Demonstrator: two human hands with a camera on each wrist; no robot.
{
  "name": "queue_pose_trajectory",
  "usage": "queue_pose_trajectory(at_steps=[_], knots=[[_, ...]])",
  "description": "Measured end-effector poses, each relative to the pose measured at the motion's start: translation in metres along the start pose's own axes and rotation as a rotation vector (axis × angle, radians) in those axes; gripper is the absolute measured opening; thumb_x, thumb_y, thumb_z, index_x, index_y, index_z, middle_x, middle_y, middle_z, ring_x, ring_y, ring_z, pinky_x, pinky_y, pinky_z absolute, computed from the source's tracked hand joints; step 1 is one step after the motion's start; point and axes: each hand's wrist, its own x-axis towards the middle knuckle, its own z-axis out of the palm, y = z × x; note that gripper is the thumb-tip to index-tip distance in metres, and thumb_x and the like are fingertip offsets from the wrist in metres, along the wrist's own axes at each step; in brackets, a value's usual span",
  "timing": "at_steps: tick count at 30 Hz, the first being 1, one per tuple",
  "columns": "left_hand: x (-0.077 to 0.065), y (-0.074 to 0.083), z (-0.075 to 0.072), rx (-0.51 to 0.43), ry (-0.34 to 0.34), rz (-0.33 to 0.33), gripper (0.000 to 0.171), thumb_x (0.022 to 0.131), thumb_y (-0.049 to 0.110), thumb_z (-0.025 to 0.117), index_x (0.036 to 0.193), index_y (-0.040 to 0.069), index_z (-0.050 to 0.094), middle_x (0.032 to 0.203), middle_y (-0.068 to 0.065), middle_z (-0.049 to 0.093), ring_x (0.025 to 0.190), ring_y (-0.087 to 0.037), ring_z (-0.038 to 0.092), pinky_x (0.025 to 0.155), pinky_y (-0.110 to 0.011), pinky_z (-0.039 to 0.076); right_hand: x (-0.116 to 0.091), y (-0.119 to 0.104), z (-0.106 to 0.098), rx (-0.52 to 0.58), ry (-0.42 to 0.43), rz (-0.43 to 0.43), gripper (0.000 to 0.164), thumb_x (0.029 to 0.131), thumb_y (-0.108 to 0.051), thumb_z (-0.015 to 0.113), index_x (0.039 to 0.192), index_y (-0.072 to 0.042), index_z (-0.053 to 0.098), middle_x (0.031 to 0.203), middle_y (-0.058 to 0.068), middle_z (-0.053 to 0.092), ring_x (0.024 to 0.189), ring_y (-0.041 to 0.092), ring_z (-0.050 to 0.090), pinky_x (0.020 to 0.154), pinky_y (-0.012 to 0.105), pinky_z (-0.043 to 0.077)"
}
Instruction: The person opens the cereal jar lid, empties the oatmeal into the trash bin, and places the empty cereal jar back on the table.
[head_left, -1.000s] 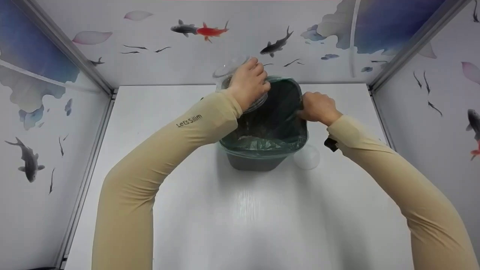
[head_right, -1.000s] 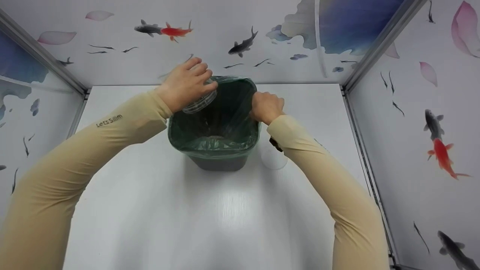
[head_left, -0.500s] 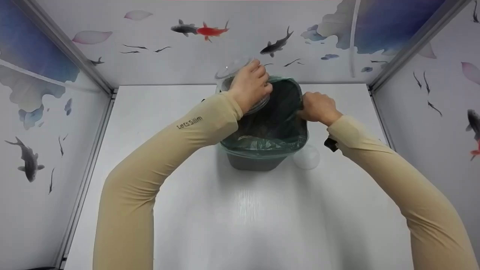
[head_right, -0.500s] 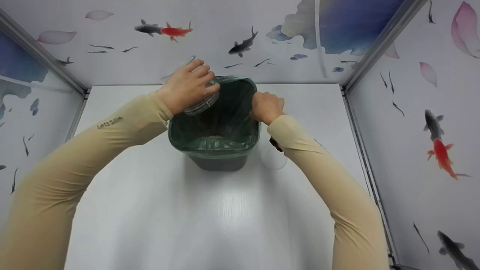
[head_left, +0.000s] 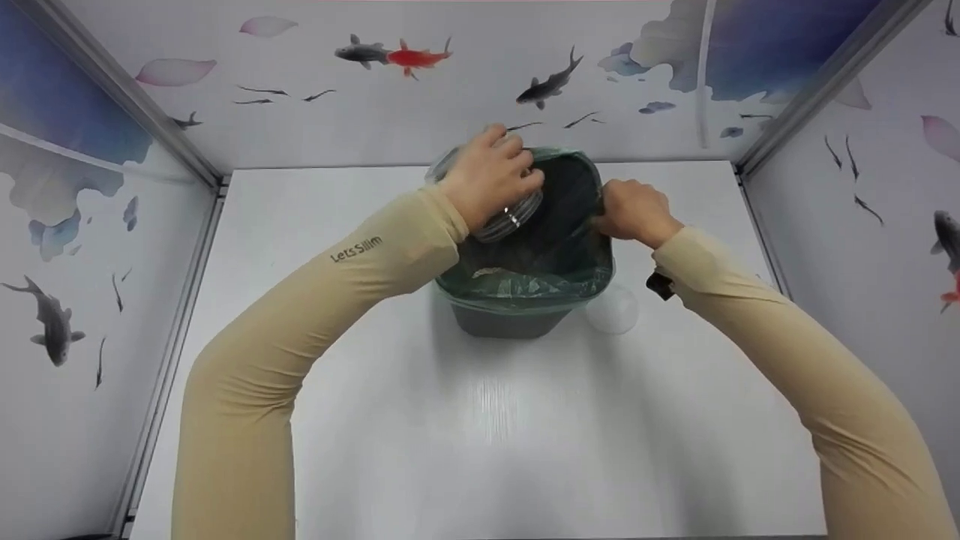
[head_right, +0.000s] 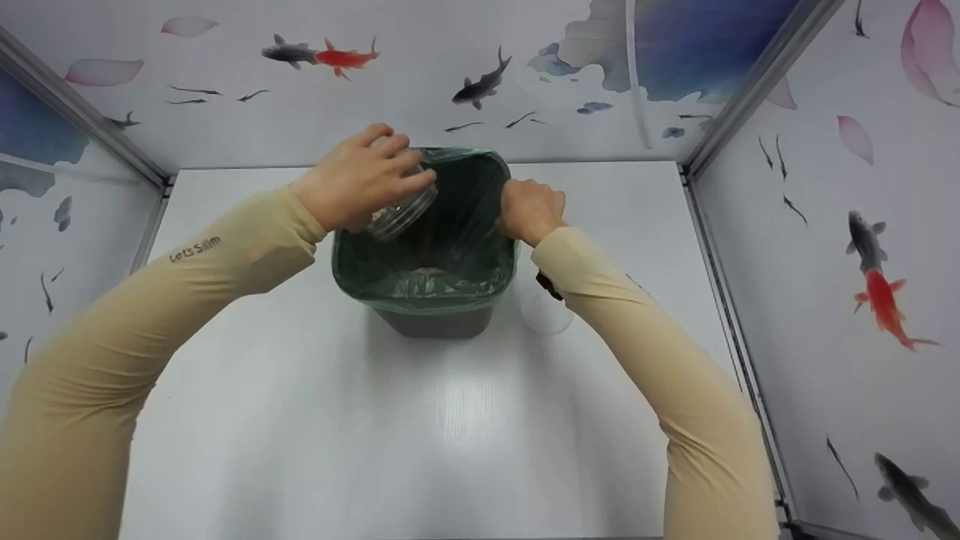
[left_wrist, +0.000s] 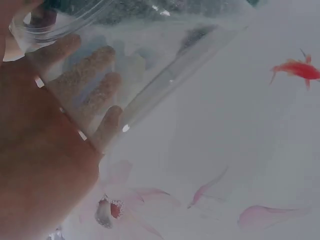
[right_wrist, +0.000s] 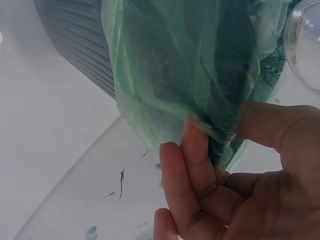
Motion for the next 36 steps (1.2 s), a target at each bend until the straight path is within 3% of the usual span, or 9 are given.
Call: queue_pose_trajectory(at_steps=[4, 9, 11, 13, 16, 21, 24, 30, 36], knots=[[0.001, -0.002, 0.003, 0.099, 0.044, -0.001, 0.048, 0.097, 0.008, 0.057, 0.14, 0.021, 0.04, 0.139, -0.008, 0.045, 0.127, -0.03, 0.038, 0.111, -0.042, 0.021, 0.001, -0.001, -0.003, 0.0, -0.003, 0.0, 0.027, 0.085, -0.022, 0.066, 0.081, 0.003, 0.057, 0.075, 0.015, 0.054, 0.069, 0.033, 0.052, 0.06, 0.053, 0.046], [0.002, -0.01, 0.008, 0.251, 0.235, 0.068, 0.052, 0.096, 0.0, 0.055, 0.14, 0.024, 0.041, 0.138, -0.007, 0.047, 0.128, -0.028, 0.039, 0.111, -0.039, 0.02, 0.003, -0.004, -0.003, -0.008, -0.013, 0.013, 0.024, 0.085, -0.021, 0.064, 0.08, 0.001, 0.058, 0.075, 0.015, 0.055, 0.068, 0.033, 0.053, 0.06, 0.052, 0.047], [0.002, -0.012, 0.008, 0.312, 0.262, 0.108, 0.058, 0.094, 0.001, 0.06, 0.142, 0.024, 0.038, 0.141, -0.007, 0.044, 0.131, -0.028, 0.037, 0.112, -0.04, 0.018, 0.004, -0.004, -0.003, -0.014, -0.018, 0.018, 0.023, 0.085, -0.021, 0.064, 0.079, 0.0, 0.056, 0.075, 0.016, 0.055, 0.068, 0.033, 0.053, 0.06, 0.052, 0.047], [0.002, -0.011, 0.007, 0.342, 0.247, 0.152, 0.062, 0.093, 0.004, 0.062, 0.145, 0.024, 0.034, 0.144, -0.008, 0.04, 0.133, -0.029, 0.033, 0.113, -0.041, 0.016, 0.004, -0.005, -0.002, -0.019, -0.027, 0.02, 0.023, 0.086, -0.021, 0.063, 0.079, 0.0, 0.056, 0.075, 0.016, 0.055, 0.068, 0.033, 0.053, 0.061, 0.052, 0.047], [0.002, -0.01, 0.005, 0.337, 0.241, 0.191, 0.065, 0.092, 0.006, 0.064, 0.146, 0.024, 0.032, 0.146, -0.008, 0.038, 0.134, -0.03, 0.031, 0.113, -0.042, 0.014, 0.004, -0.004, -0.002, -0.024, -0.032, 0.026, 0.023, 0.086, -0.02, 0.063, 0.078, 0.0, 0.055, 0.074, 0.015, 0.054, 0.067, 0.033, 0.053, 0.06, 0.051, 0.047], [0.001, -0.016, 0.008, 0.232, 0.411, 0.147, 0.053, 0.092, 0.0, 0.062, 0.137, 0.021, 0.044, 0.136, -0.01, 0.05, 0.128, -0.03, 0.041, 0.112, -0.039, 0.021, 0.004, -0.004, -0.002, -0.031, -0.049, 0.025, 0.022, 0.086, -0.019, 0.062, 0.074, -0.002, 0.053, 0.071, 0.012, 0.052, 0.065, 0.03, 0.051, 0.056, 0.046, 0.044], [-0.002, -0.022, 0.011, 0.158, 0.468, 0.113, 0.052, 0.088, 0.001, 0.067, 0.133, 0.019, 0.047, 0.131, -0.011, 0.053, 0.126, -0.03, 0.044, 0.111, -0.039, 0.024, 0.004, -0.004, -0.002, -0.027, -0.053, 0.02, 0.022, 0.086, -0.019, 0.061, 0.074, -0.003, 0.053, 0.071, 0.012, 0.051, 0.065, 0.031, 0.05, 0.056, 0.046, 0.044], [-0.006, -0.033, 0.014, 0.026, 0.446, 0.059, 0.062, 0.077, 0.011, 0.078, 0.131, 0.012, 0.049, 0.126, -0.013, 0.056, 0.118, -0.033, 0.048, 0.105, -0.045, 0.033, 0.001, -0.003, -0.002, -0.01, -0.022, 0.004, 0.021, 0.086, -0.019, 0.061, 0.076, -0.001, 0.057, 0.074, 0.013, 0.054, 0.067, 0.032, 0.05, 0.058, 0.05, 0.045], [-0.007, -0.027, 0.002, -0.046, 0.23, 0.012, 0.104, 0.06, 0.044, 0.085, 0.142, 0.004, 0.036, 0.122, -0.016, 0.058, 0.112, -0.035, 0.049, 0.097, -0.05, 0.036, 0.001, -0.005, 0.0, -0.01, -0.013, 0.009, 0.021, 0.085, -0.02, 0.062, 0.078, 0.0, 0.058, 0.075, 0.014, 0.056, 0.067, 0.032, 0.051, 0.059, 0.051, 0.046]])
